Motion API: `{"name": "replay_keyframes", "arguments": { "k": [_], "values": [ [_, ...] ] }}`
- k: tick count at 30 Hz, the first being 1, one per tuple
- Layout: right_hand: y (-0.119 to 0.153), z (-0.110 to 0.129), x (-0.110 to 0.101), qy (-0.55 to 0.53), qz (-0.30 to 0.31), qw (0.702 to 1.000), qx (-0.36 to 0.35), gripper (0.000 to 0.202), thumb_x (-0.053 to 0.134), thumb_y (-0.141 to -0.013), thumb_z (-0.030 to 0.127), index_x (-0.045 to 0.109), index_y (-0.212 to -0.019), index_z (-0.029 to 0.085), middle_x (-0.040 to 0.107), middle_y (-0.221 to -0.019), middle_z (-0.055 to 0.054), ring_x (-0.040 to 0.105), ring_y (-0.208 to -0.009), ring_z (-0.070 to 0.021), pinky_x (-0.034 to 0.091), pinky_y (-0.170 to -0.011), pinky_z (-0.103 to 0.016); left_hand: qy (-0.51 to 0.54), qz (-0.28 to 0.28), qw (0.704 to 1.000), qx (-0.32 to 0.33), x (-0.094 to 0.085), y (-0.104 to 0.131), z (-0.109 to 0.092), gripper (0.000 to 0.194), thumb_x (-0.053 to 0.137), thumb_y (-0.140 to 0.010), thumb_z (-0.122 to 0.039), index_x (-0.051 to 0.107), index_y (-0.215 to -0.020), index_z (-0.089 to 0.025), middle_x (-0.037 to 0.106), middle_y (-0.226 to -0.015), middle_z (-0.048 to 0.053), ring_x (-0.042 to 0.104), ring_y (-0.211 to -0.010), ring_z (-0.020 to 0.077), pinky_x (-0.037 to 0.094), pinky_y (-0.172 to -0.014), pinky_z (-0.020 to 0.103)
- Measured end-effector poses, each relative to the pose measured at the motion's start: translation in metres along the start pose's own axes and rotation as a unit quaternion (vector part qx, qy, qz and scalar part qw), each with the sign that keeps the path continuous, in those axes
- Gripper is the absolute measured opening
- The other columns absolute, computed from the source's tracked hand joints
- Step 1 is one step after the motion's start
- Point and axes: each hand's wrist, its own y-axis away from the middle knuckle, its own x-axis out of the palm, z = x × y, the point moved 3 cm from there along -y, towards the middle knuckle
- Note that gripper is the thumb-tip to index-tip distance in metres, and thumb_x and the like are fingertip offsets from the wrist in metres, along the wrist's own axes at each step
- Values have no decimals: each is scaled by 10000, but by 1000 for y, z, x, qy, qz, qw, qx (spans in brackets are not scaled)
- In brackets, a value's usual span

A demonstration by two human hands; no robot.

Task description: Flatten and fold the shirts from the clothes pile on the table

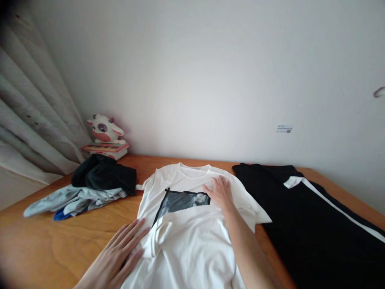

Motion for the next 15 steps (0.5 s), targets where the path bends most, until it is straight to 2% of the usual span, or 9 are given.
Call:
{"name": "replay_keyframes", "arguments": {
  "k": [2,5,7,9,11,12,15],
  "values": [
    [7,4,-8,2,-43,999,-11,491,417,-993,497,639,-1223,125,616,-1315,-189,517,-1257,-306,346,-1057,-409,3,-2,1000,-15,-5,0,-2,564,531,-988,-427,397,-1533,-368,433,-1584,13,476,-1414,283,474,-1117,490],
    [19,10,-21,3,-46,999,-21,275,436,-974,275,669,-1039,144,681,-1099,-157,606,-1072,-276,417,-924,-366,29,0,999,-28,-1,-5,-2,499,530,-986,-444,487,-1477,-361,459,-1571,23,481,-1410,291,463,-1124,518],
    [31,16,-29,0,-28,999,-45,230,486,-950,259,672,-1033,152,698,-1055,-140,637,-1014,-264,445,-877,-347,49,-19,997,-53,5,-4,4,487,515,-992,-441,510,-1463,-318,465,-1569,47,473,-1416,285,463,-1131,493],
    [53,20,-39,-6,-16,997,-74,250,530,-942,297,659,-1111,165,708,-1091,-120,655,-1017,-247,466,-882,-327,54,-59,991,-108,13,-1,13,488,483,-1001,-444,538,-1443,-246,497,-1544,94,471,-1415,293,471,-1125,486],
    [89,17,-48,-20,-23,995,-99,300,520,-956,323,624,-1200,184,694,-1185,-111,651,-1083,-227,473,-933,-315,48,-86,982,-163,22,3,21,503,461,-1002,-464,569,-1413,-194,539,-1501,134,484,-1402,314,470,-1118,510],
    [112,13,-52,-44,-46,991,-116,290,499,-964,316,624,-1191,188,690,-1201,-114,645,-1114,-232,477,-957,-329,47,-85,980,-176,25,4,23,508,462,-998,-479,585,-1396,-188,551,-1488,142,488,-1397,323,459,-1122,528],
    [192,-17,-57,-82,-133,980,-126,314,476,-987,408,617,-1189,214,684,-1247,-107,646,-1162,-246,501,-982,-359,63,-52,982,-171,27,1,22,489,480,-987,-512,633,-1347,-219,545,-1495,136,482,-1400,327,408,-1149,564]
  ]
}}
